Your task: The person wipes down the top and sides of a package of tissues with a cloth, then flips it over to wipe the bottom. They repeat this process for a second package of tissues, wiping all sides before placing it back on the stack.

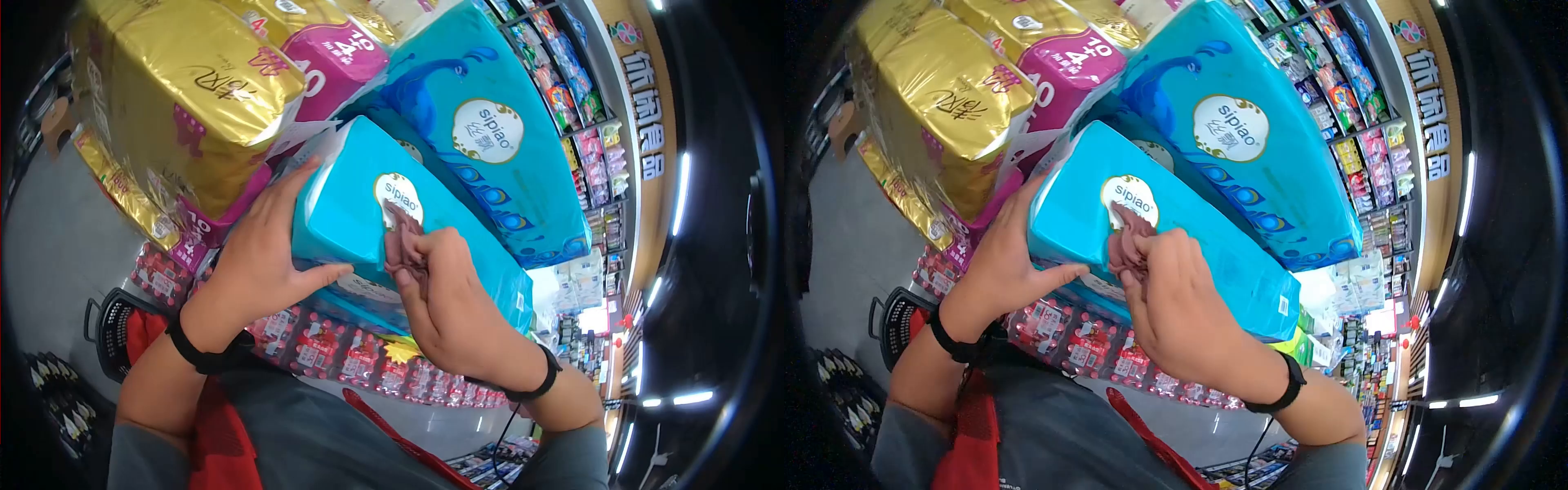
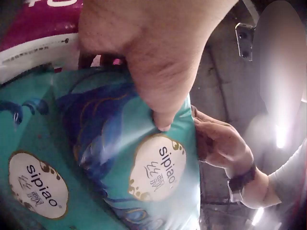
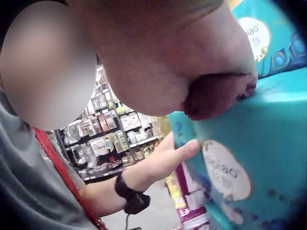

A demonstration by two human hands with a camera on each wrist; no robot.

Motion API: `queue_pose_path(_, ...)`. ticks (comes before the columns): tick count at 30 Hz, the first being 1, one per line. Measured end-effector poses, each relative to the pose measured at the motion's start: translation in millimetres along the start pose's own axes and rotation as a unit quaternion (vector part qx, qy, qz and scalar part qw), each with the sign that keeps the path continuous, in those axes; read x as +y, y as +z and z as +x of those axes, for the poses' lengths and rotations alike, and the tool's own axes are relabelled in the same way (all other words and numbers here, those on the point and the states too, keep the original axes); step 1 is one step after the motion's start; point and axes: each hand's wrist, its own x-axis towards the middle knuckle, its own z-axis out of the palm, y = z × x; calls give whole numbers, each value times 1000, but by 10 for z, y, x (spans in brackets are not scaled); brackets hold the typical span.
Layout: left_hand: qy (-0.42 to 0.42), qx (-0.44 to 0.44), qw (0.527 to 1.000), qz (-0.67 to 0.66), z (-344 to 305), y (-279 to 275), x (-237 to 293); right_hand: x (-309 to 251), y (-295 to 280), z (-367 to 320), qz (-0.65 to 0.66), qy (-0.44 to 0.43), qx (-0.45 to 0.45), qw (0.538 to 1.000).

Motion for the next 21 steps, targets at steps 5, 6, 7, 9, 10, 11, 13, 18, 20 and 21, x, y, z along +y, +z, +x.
queue_pose_path(5,-19,-11,1000,5,20,5,31,358,-119,583,-118,23,25,992)
queue_pose_path(6,-27,-14,1000,-1,29,-8,55,451,-110,628,-105,9,44,993)
queue_pose_path(7,-36,-19,999,-6,34,-14,66,562,-69,656,-92,-4,61,994)
queue_pose_path(9,-14,-9,1000,6,26,-7,51,474,-9,540,-63,-21,63,996)
queue_pose_path(10,-4,-2,1000,11,15,-2,37,208,10,306,-47,-27,47,997)
queue_pose_path(11,-8,-5,1000,8,0,-3,30,68,21,185,-33,-33,30,998)
queue_pose_path(13,-14,-7,1000,2,-26,-12,35,168,19,256,-47,-26,40,998)
queue_pose_path(18,-29,-1,1000,-9,8,24,69,757,-78,505,-57,25,90,994)
queue_pose_path(20,-36,-5,999,-17,37,10,79,1019,-80,647,-6,74,109,991)
queue_pose_path(21,-40,-10,999,-23,41,-7,87,899,-74,564,-30,45,98,994)
